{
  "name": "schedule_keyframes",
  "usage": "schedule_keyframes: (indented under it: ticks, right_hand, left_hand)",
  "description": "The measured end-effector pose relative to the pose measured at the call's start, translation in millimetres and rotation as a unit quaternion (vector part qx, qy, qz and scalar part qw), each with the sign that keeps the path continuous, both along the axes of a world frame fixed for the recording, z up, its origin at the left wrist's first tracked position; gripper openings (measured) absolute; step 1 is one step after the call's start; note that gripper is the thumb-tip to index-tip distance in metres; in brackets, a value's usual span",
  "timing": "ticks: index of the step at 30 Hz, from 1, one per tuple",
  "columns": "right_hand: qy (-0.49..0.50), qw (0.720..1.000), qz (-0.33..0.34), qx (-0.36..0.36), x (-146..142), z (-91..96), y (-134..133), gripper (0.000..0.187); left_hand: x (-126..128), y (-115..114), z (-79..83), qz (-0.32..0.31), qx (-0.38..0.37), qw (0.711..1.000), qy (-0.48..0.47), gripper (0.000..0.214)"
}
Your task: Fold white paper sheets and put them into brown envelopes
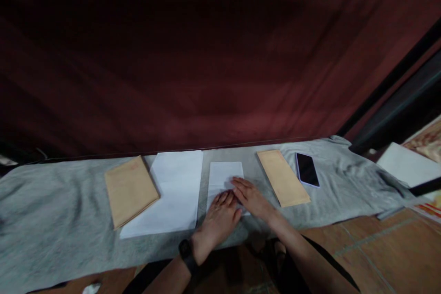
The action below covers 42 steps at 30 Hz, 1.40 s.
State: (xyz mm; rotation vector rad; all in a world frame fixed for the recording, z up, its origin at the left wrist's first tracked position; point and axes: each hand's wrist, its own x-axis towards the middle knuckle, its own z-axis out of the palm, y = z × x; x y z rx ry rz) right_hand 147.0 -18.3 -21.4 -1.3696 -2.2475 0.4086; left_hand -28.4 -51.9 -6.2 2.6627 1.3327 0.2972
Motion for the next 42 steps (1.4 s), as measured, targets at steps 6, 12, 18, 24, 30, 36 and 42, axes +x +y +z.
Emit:
schedule_keyframes:
  ticks: [6,12,18,24,30,36,42]
  right_hand:
    - [-0.094,0.995,-0.002,0.016,-7.0,-21.5,9.8,0.046]
    - [-0.124,0.990,-0.048,0.039,-4.3,-27.5,22.5,0.048]
    - [-0.137,0.981,-0.125,0.064,4.1,-34.8,31.1,0.052]
    - [-0.117,0.976,-0.175,0.060,7.6,-28.8,29.2,0.052]
    - [-0.093,0.993,-0.064,0.035,-10.5,-16.7,4.7,0.055]
    - [-0.094,0.995,-0.011,0.029,-15.3,-13.5,-13.1,0.056]
    - [-0.101,0.994,-0.012,0.035,-14.6,-20.4,-15.0,0.056]
  left_hand:
    - [-9.7,36.3,-14.0,0.059,0.051,0.997,-0.006,0.047]
    - [-9.5,58.7,-39.6,0.113,0.066,0.991,0.037,0.057]
    - [-9.9,71.0,-48.4,0.217,0.088,0.971,0.044,0.062]
    - [-13.6,63.6,-38.4,0.258,0.089,0.961,0.042,0.055]
    - [-22.1,48.7,-22.8,0.234,0.038,0.972,-0.004,0.054]
    - [-38.7,48.1,-33.7,0.216,0.010,0.975,-0.054,0.054]
    - [-45.4,44.6,-44.3,0.210,0.044,0.973,-0.090,0.051]
